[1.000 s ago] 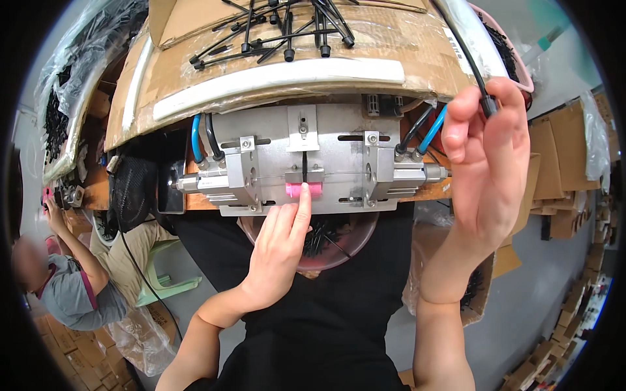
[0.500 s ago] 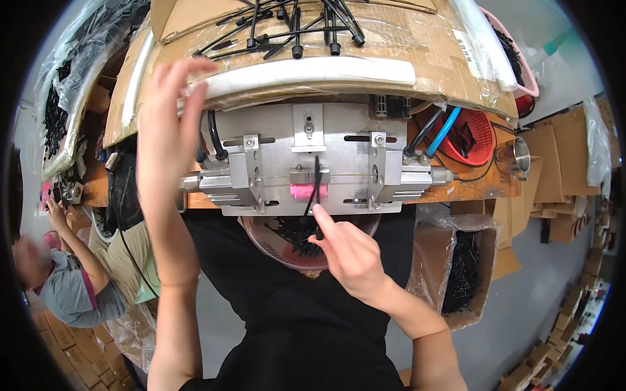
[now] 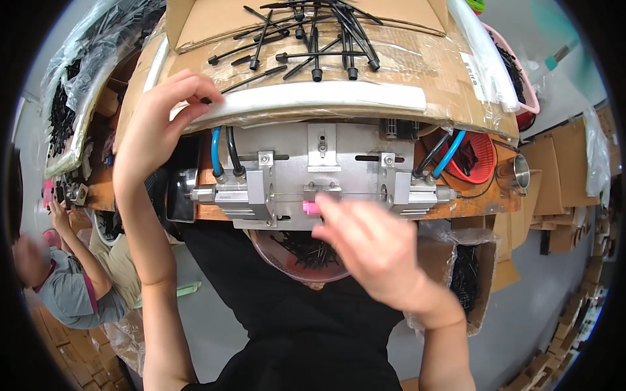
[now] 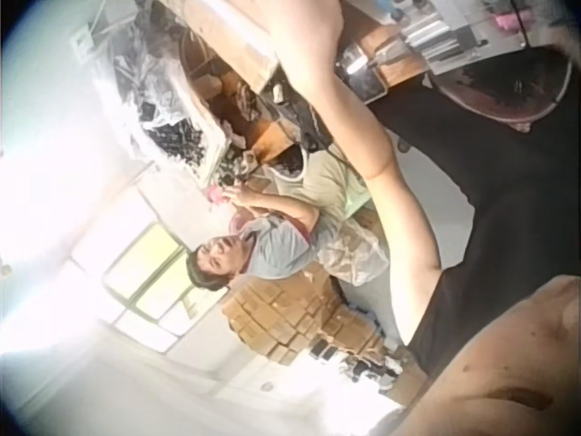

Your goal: The person repeatedly picks up black plastic cable ties from a cardboard box and inserts them into a pneumatic crimping machine. They operate the machine to crimp the ties and then place the finished items into a clear plastic bowl below. The process is continuous and repetitive throughout the clip.

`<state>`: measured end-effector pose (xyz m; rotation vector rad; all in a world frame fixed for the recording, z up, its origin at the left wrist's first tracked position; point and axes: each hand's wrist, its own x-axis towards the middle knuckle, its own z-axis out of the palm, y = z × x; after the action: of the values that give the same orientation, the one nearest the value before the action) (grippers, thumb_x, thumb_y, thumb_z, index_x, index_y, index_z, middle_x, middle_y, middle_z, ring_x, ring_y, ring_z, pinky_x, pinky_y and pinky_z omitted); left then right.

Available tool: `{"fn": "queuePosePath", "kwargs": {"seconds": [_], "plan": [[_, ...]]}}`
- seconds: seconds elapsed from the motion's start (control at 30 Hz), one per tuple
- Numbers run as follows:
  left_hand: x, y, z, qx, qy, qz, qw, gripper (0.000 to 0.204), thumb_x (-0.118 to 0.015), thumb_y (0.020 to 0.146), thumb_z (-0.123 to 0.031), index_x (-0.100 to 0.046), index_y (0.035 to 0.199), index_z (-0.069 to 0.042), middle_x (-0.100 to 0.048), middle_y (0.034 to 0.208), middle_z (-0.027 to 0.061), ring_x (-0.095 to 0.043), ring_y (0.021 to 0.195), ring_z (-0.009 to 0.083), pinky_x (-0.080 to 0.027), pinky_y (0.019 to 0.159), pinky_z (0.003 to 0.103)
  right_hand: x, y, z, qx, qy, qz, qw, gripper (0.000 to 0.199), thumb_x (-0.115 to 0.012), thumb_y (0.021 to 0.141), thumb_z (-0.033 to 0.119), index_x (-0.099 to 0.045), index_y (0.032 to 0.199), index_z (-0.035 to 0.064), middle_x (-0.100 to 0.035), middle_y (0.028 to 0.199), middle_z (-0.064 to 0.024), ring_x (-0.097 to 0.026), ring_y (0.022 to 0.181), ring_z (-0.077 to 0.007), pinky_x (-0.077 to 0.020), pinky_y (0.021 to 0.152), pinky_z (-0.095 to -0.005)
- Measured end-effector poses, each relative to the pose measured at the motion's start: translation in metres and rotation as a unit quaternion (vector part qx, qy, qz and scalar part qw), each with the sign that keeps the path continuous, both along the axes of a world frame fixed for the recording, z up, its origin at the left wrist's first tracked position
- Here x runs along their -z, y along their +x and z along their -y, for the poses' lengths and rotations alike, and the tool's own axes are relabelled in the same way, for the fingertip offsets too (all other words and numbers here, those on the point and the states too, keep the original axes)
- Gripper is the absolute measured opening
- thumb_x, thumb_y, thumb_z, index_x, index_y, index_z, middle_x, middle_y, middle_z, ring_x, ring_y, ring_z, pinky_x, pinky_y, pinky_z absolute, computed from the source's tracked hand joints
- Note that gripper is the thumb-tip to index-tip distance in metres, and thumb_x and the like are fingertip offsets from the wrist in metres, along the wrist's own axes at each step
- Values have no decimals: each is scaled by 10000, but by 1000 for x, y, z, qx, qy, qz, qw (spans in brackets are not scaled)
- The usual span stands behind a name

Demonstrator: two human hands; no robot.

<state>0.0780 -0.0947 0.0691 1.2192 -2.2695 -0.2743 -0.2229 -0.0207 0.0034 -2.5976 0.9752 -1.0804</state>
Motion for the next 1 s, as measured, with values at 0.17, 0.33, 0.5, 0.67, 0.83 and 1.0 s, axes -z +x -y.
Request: {"fn": "queuePosePath", "kwargs": {"seconds": [0.17, 0.33, 0.5, 0.67, 0.83, 1.0], "plan": [[22, -39, -64, -170, -51, -94, 980, 457, -635, 771, 93, -611, 1210, -30, -597, 919, 110, -576, 836, 254, -480, 782, 346, -63, 41, 126, 66, -183, -130, 972, 232, -702, 761, 48, -673, 988, 9, -647, 792, -146, -658, 714, -308, -524, 611, -360], [77, -109, -135, -102, 13, -74, 992, 709, -711, 738, 70, -467, 1402, 20, -557, 923, 88, -528, 846, 246, -465, 771, 360, -85, 91, 182, 91, -144, -335, 927, 133, -682, 780, 118, -678, 743, -10, -657, 725, -197, -669, 724, -350, -544, 683, -411], [118, -150, -141, -113, 4, 41, 993, 663, -627, 766, 8, -430, 1396, 72, -495, 944, 94, -511, 862, 227, -452, 790, 322, -120, 53, 125, 23, -6, -4, 1000, 155, -620, 842, 45, -691, 922, -67, -698, 778, -180, -687, 680, -245, -532, 613, -319], [122, -154, -140, -130, 29, 79, 988, 667, -644, 810, 17, -393, 1427, 54, -504, 986, 98, -508, 884, 246, -446, 825, 348, -110, 2, 84, 43, 153, 207, 965, 197, -579, 920, 31, -629, 1086, -63, -710, 942, -168, -698, 821, -194, -522, 610, -252], [113, -154, -134, -113, 28, 73, 991, 688, -636, 785, 30, -396, 1429, 52, -506, 983, 107, -515, 899, 265, -454, 842, 359, -60, -34, 34, 31, 129, 300, 945, 214, -599, 872, -79, -611, 1083, -44, -683, 996, -163, -654, 879, -191, -531, 617, -251], [75, -128, -107, -68, 33, -18, 997, 637, -606, 775, 62, -471, 1394, 4, -548, 961, 121, -538, 915, 289, -466, 835, 375, 14, -29, -23, 55, 118, 131, 983, 482, -717, 764, -98, -598, 1226, -30, -674, 891, -132, -638, 738, -207, -528, 624, -301]]}}
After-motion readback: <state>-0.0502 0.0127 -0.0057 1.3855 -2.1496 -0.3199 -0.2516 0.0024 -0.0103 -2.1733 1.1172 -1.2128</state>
